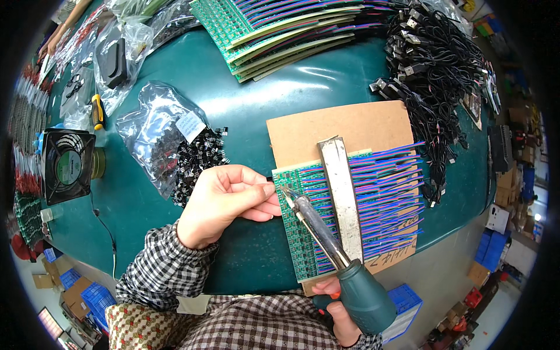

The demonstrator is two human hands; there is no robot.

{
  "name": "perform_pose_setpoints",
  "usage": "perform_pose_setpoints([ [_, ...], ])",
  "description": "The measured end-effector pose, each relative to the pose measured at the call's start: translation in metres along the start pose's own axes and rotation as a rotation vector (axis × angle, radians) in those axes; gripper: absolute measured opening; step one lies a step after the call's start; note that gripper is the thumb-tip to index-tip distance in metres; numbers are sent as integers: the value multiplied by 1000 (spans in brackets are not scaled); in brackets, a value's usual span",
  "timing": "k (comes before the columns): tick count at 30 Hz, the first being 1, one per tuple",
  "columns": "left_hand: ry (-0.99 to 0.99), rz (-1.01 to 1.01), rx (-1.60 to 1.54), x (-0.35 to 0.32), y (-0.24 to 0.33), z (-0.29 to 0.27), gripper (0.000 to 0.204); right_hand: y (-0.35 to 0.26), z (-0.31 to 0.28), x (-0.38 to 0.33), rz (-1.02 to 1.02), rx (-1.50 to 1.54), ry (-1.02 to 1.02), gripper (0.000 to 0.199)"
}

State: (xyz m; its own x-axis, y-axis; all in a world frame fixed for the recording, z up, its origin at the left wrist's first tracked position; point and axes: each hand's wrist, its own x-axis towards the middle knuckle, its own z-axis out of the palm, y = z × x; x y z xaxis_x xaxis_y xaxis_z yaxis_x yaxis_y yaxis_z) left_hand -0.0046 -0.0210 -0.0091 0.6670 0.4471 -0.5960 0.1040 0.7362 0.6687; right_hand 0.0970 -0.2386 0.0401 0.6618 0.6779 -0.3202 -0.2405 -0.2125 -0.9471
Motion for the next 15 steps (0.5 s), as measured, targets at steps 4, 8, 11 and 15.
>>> perform_pose_setpoints([
  [4,0,1,-9,-1,1,0,16,3,-5,-1,19,33,-31,48],
  [8,2,-1,-14,-1,1,-1,16,-3,1,0,26,38,-10,47],
  [11,-2,-8,-17,0,0,-1,16,-7,5,4,26,15,-25,47],
  [15,0,-12,-17,0,1,0,17,-7,4,4,48,13,-21,50],
])
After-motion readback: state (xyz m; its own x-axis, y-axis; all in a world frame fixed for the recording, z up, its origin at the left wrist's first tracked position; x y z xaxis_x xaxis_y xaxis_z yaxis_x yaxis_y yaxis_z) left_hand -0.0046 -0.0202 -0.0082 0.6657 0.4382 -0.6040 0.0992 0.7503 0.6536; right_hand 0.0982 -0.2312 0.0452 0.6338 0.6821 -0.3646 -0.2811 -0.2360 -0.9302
